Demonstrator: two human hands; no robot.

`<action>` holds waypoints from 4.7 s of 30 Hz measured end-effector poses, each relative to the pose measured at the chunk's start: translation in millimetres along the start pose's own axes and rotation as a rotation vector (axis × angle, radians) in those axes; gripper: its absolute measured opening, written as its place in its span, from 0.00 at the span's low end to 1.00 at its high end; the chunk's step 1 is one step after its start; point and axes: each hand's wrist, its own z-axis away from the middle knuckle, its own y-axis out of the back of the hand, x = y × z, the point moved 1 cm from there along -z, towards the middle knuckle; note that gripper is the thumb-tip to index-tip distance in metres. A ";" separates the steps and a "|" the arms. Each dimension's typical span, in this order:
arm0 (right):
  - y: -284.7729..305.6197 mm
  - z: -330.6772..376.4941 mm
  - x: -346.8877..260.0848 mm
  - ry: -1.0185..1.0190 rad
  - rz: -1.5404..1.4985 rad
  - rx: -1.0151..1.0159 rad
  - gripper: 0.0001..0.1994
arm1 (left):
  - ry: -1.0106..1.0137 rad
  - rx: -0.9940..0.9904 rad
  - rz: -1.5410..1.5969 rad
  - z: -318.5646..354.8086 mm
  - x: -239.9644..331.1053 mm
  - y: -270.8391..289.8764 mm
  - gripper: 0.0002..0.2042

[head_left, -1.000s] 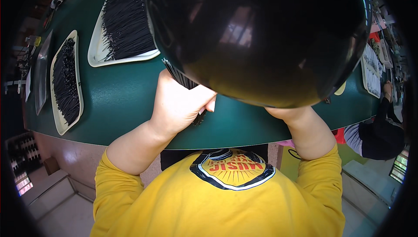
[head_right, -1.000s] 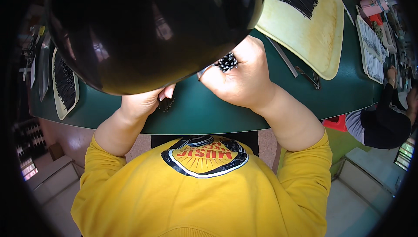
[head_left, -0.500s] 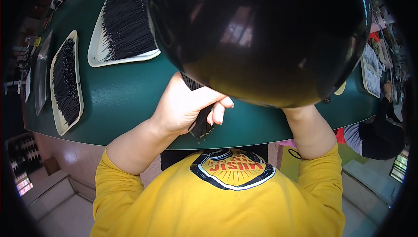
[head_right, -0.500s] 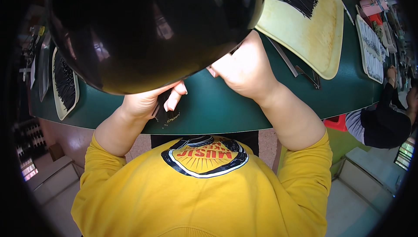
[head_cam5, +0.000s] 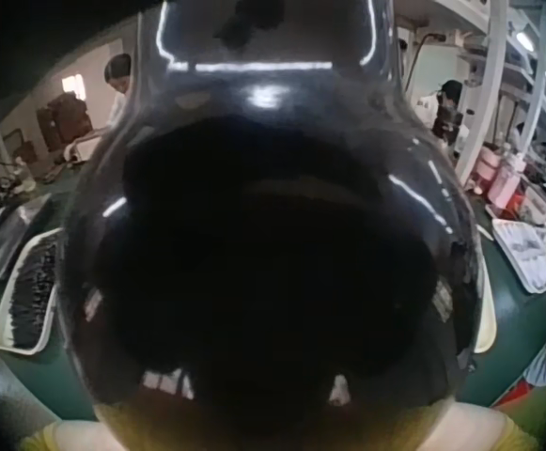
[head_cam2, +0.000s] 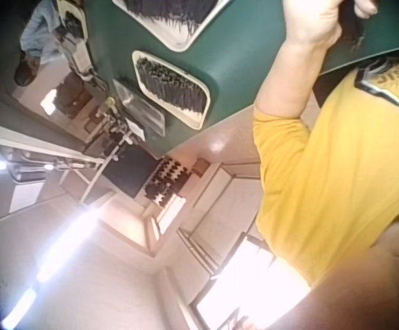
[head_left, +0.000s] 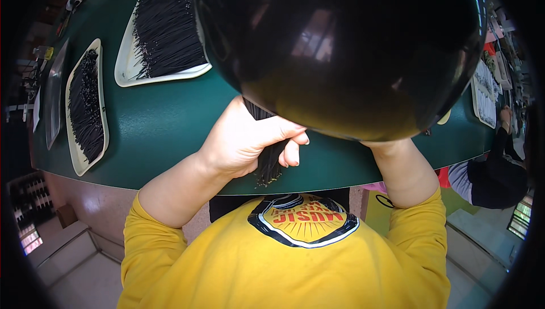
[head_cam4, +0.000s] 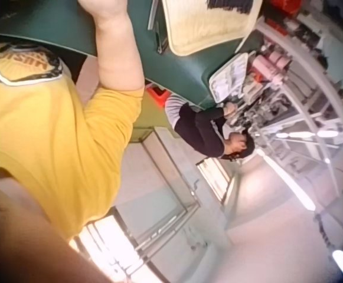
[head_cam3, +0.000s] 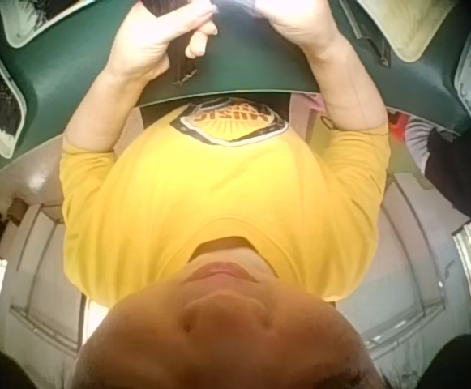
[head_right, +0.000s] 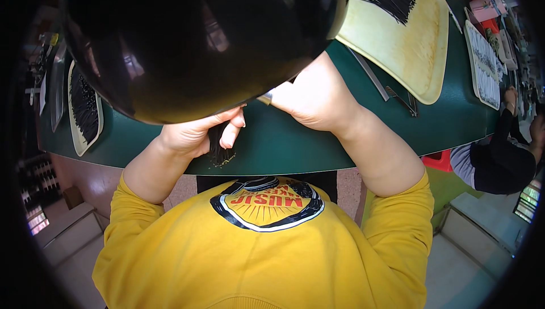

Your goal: The person places a tray of filaments onto a workbench, gathers a bundle of filaments from a tray by hand, and aligns them under a desk lamp.

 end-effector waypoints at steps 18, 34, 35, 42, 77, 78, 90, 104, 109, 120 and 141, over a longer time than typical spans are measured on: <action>-7.1 8.1 -8.8 -0.488 -0.479 -0.016 0.06 | -0.037 -0.026 -0.009 2.1 -2.6 0.0 0.05; -3.2 -2.2 -11.7 -0.614 -0.940 0.580 0.09 | 0.064 -0.032 -0.124 3.5 -0.5 -7.3 0.09; 1.0 -0.9 -5.7 -0.411 -1.076 0.240 0.10 | 0.055 -0.065 -0.128 3.6 0.9 -7.2 0.09; -18.4 -6.5 -31.1 -0.212 -0.076 0.152 0.14 | -0.026 -0.036 -0.188 1.9 -2.6 -10.3 0.06; 41.7 -3.5 -25.7 -0.160 -0.060 0.052 0.08 | -0.086 0.039 -0.065 0.1 -3.8 -0.8 0.06; 33.5 -1.9 -27.0 -0.152 -0.089 0.064 0.08 | -0.085 0.036 -0.064 0.6 -3.2 -2.1 0.06; -13.5 2.4 -1.6 0.103 -0.167 0.202 0.04 | -0.065 -0.049 -0.009 4.4 3.6 -4.2 0.05; -0.3 3.6 -17.0 0.251 0.372 0.223 0.03 | -0.132 0.031 -0.043 1.7 3.0 -3.4 0.07; 3.0 3.4 -9.7 -0.066 -0.408 0.085 0.02 | -0.063 -0.003 0.025 2.7 2.2 -3.4 0.06; -15.7 -4.1 -21.4 -0.197 -0.052 0.160 0.11 | 0.124 -0.212 0.290 3.2 -0.5 1.1 0.07; -9.4 9.8 -4.0 -0.416 -0.644 0.246 0.07 | -0.055 0.142 -0.131 1.4 -5.4 -18.1 0.11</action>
